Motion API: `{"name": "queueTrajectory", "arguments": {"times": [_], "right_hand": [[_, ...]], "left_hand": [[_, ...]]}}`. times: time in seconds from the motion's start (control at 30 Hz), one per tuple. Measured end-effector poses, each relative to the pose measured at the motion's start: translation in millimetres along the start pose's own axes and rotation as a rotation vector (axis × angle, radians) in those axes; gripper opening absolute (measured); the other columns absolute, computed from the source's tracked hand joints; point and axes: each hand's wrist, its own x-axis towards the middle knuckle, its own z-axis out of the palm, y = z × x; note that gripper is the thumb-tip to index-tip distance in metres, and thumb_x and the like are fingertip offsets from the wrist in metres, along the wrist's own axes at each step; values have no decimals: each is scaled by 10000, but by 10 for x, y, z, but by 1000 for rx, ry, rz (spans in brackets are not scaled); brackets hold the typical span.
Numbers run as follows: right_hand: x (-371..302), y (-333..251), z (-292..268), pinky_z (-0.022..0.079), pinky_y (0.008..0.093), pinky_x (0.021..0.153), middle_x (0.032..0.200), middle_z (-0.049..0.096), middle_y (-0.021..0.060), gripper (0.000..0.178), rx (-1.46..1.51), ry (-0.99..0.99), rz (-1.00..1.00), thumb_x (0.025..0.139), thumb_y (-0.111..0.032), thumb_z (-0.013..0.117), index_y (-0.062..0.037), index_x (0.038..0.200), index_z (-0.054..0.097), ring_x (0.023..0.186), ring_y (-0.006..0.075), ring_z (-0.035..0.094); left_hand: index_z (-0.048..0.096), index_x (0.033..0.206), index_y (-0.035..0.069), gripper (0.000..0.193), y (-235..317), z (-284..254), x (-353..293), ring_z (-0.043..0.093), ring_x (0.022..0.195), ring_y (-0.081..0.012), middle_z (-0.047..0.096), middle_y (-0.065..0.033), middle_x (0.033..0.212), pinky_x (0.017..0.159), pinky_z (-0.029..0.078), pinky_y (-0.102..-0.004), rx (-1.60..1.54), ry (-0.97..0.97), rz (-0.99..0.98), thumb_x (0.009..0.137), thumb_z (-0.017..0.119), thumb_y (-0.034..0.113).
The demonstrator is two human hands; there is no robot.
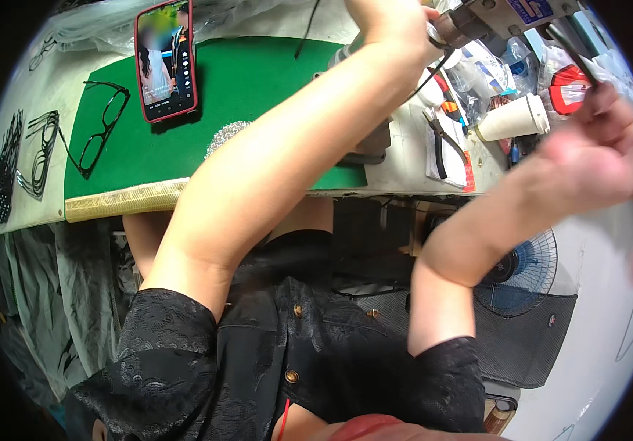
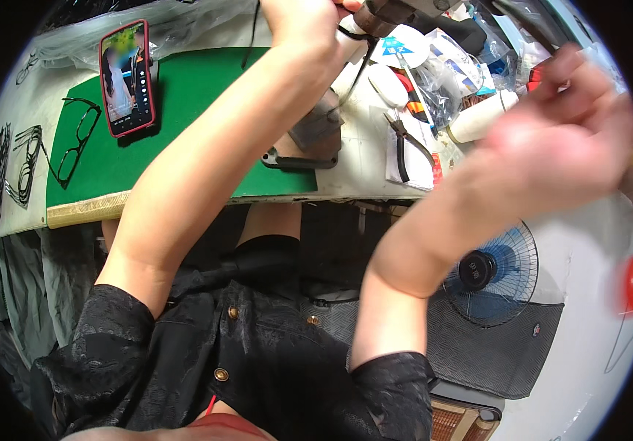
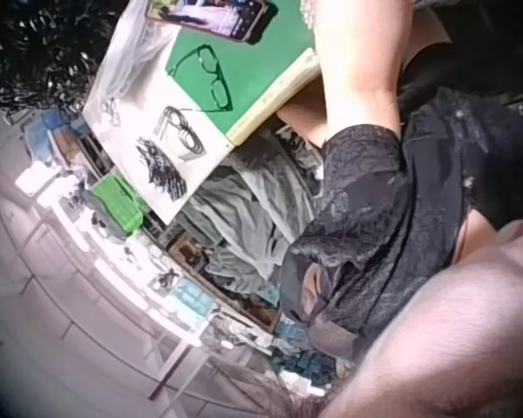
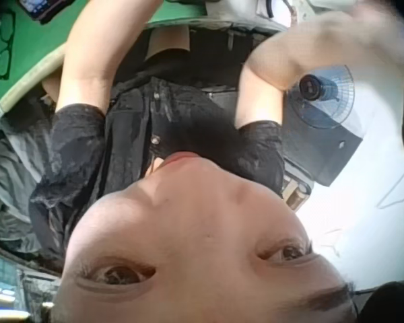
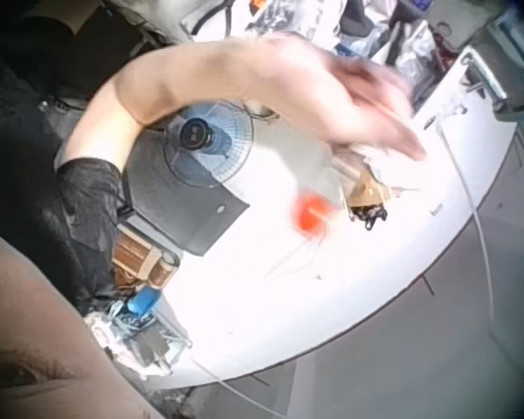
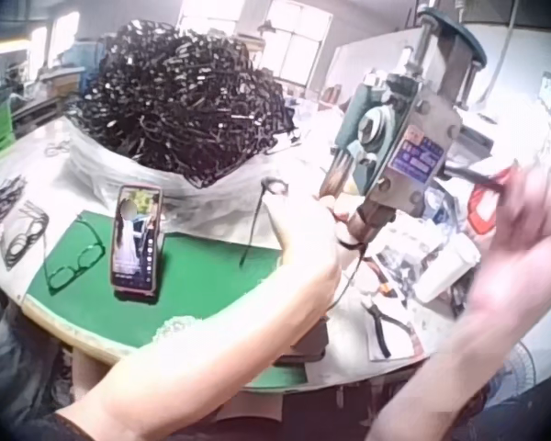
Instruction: The person repeatedly picks up black eyeglass frames and small metal components from a green work surface, then uses a white cylindrical tool to press or seat the components into the frame. The person handles frames one at a time, places finished units aside, and continues the cycle.
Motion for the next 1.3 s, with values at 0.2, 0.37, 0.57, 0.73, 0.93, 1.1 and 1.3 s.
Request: {"name": "queueTrajectory", "arguments": {"times": [0.2,0.37,0.57,0.73,0.93,1.1,1.3], "right_hand": [[-115,43,-166,354,305,621,579,391,36,407,59,-71,-4,947,-337,545,-92,643,430,661,211,513],[194,-58,-57,433,383,817,947,638,155,221,217,-149,128,950,-187,525,14,982,611,962,277,598],[-418,-82,100,369,394,1020,1263,579,135,376,-276,-331,-208,927,-150,563,43,1248,530,1183,244,520],[-908,-465,65,414,383,927,966,666,102,421,-231,-1150,267,830,-306,629,2,1117,623,980,295,596],[-1467,-437,101,474,255,710,802,651,79,150,332,-626,955,904,-107,620,32,960,614,731,127,593],[-1863,-459,298,495,257,726,831,676,94,153,204,-292,897,918,-100,620,17,1015,635,695,144,630],[-1949,-443,274,471,235,725,1073,615,83,332,23,-378,803,894,-165,672,36,1140,577,829,116,581]], "left_hand": [[446,884,53,103,-27,35,-96,470,523,-152,459,-43,682,519,454,-277,46,2,36,952,412,122],[462,845,74,116,177,63,97,485,534,-153,468,-35,685,534,462,-285,61,-14,34,944,437,130],[538,988,-30,265,1271,-83,-424,594,676,-165,579,-80,810,618,505,-283,780,-838,-127,961,531,234],[560,1051,-9,222,2058,-86,-857,591,601,-112,592,-47,759,586,485,-246,1418,-1274,-623,918,623,156],[573,984,23,194,2084,-430,-732,600,922,-258,607,-90,993,816,473,-334,1627,-827,1029,869,650,160],[508,1176,12,381,1421,-683,-921,636,893,-177,645,-93,960,827,509,-290,841,-320,-292,998,484,348],[478,1118,-5,250,1056,-359,-717,650,702,-186,592,-76,817,581,549,-260,393,-291,-584,996,472,212]]}}
